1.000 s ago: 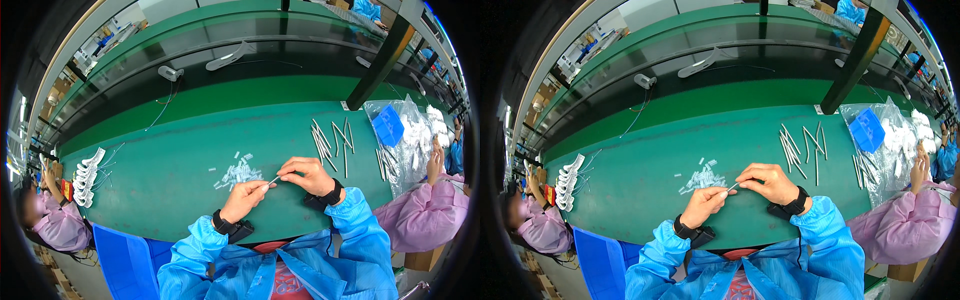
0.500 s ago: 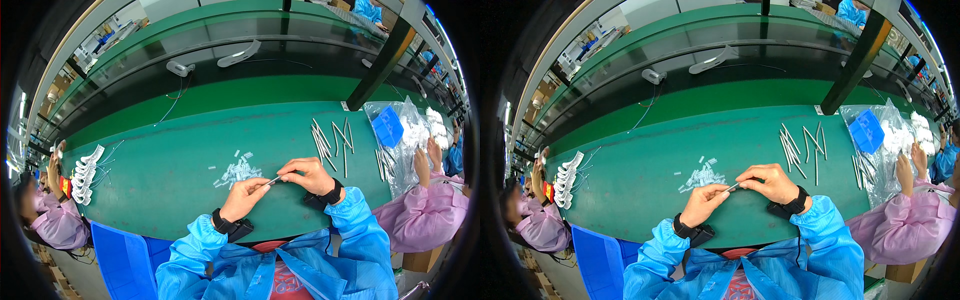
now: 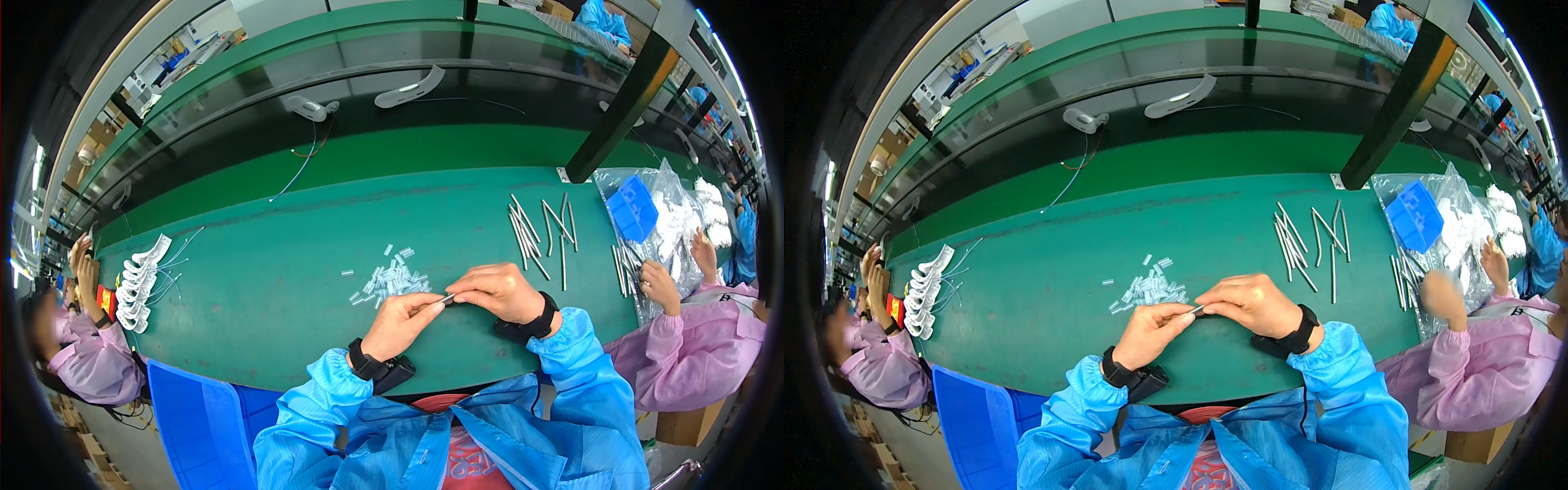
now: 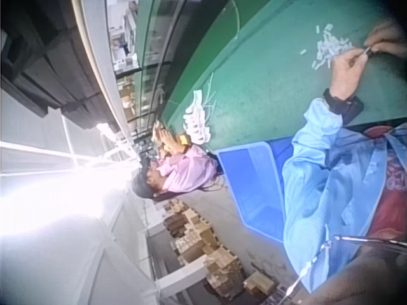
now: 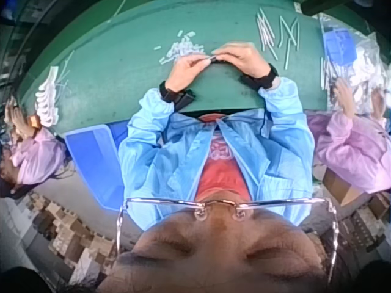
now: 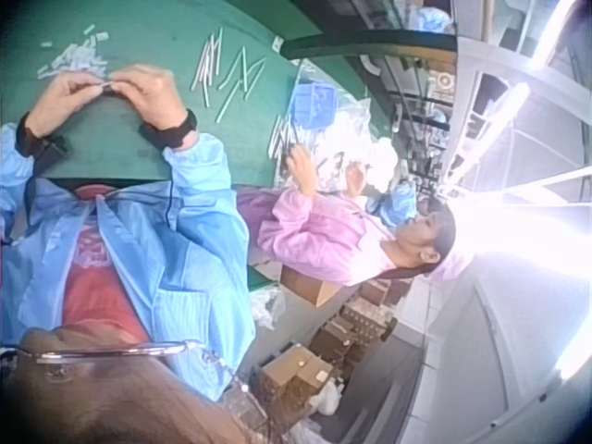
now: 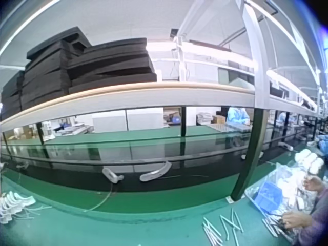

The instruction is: Assembling small metal rods and plastic caps on an industrial production line.

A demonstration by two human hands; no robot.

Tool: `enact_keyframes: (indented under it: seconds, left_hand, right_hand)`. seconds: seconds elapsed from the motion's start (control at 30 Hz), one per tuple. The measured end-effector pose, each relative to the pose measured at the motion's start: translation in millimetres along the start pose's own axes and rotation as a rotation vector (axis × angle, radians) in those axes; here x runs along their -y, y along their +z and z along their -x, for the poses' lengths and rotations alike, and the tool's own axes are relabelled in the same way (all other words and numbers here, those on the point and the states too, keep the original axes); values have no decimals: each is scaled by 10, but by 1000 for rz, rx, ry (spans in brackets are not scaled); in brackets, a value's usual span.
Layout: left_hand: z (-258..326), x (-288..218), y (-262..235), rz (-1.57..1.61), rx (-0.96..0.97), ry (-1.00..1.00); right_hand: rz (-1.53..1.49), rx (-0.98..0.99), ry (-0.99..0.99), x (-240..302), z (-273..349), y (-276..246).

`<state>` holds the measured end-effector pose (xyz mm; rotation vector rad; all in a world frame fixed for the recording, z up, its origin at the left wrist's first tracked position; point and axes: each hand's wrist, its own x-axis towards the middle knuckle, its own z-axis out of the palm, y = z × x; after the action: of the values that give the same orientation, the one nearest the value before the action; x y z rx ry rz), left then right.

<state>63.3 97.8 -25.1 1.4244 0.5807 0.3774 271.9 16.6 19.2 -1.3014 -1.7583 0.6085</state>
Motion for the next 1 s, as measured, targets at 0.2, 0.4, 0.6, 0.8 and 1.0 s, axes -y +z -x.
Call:
enact_keyframes:
  seconds: [0.2,0.4,0.6,0.8,1.0]
  left_hand:
    - [-3,9,-19,39,23,3]
    - [-8,-13,-50,19,65,-24]
    - [5,4,7,41,2,54]
    - [2,-3,-10,5,2,53]
    - [34,-280,-116,438,-4,10]
  right_hand:
    - [26,-2,-18,6,-1,-42]
    - [17,8,-115,-47,2,34]
    - [53,7,-39,51,-12,-16]
    - [8,23,-75,-44,13,10]
    - [-18,-70,58,37,-9,37]
